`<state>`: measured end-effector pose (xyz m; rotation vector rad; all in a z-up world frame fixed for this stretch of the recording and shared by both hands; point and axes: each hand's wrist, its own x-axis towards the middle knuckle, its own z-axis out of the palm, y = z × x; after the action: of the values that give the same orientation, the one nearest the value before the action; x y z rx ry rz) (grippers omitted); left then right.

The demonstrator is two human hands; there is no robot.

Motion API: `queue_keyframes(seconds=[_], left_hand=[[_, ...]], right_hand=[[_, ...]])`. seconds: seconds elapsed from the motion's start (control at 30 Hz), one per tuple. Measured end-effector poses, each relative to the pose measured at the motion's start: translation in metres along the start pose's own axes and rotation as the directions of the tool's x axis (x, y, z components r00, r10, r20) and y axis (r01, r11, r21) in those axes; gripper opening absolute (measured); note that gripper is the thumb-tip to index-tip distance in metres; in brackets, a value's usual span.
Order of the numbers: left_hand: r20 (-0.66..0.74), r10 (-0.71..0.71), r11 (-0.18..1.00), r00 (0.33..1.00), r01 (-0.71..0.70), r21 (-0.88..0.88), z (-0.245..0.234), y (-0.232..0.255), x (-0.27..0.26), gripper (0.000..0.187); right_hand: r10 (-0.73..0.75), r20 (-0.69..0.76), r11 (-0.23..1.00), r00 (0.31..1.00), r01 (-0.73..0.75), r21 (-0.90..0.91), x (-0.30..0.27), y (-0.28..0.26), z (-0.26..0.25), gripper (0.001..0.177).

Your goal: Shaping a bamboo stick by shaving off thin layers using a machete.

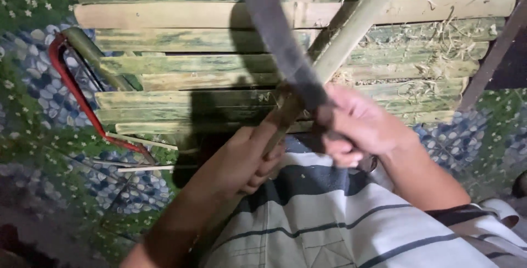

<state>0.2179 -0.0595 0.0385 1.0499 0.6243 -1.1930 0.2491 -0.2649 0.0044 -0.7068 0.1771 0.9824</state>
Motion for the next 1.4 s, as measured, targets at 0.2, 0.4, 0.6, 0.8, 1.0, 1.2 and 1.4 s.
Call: queue_keyframes(seconds=[0.2, 0.4, 0.6, 0.8, 1.0, 1.2, 1.4], left_hand=[[0.059, -0.151, 0.966, 0.987, 0.160, -0.204, -0.004, -0.015, -0.011, 0.052], [-0.003, -0.146, 0.982, 0.989, 0.145, -0.124, 0.004, -0.003, -0.009, 0.052], [0.026, -0.122, 0.988, 0.992, 0.124, -0.096, 0.006, -0.005, -0.015, 0.052], [-0.059, -0.173, 0.980, 0.983, 0.166, -0.107, 0.006, -0.004, -0.014, 0.053], [-0.099, -0.196, 0.979, 0.976, 0.190, -0.071, 0.003, -0.014, -0.021, 0.054], [-0.048, -0.181, 0.981, 0.982, 0.177, -0.084, 0.001, -0.019, -0.019, 0.054], [-0.082, -0.200, 0.978, 0.976, 0.194, -0.071, 0.003, -0.011, -0.028, 0.054]], right_hand=[[-0.085, 0.204, 0.995, 0.975, 0.073, 0.067, 0.008, -0.022, -0.018, 0.042], [0.081, 0.341, 0.993, 0.936, -0.104, 0.049, 0.007, 0.002, -0.017, 0.024], [-0.087, 0.118, 0.995, 0.989, 0.081, 0.054, 0.002, -0.027, -0.009, 0.042], [0.016, 0.201, 0.998, 0.979, -0.027, 0.053, -0.002, -0.012, -0.002, 0.036], [-0.104, 0.252, 0.995, 0.962, 0.102, 0.022, 0.001, -0.020, -0.034, 0.033], [-0.110, 0.221, 0.992, 0.969, 0.093, 0.085, 0.003, -0.017, -0.017, 0.042], [-0.071, 0.199, 0.997, 0.977, 0.062, 0.054, -0.001, -0.023, -0.019, 0.042]])
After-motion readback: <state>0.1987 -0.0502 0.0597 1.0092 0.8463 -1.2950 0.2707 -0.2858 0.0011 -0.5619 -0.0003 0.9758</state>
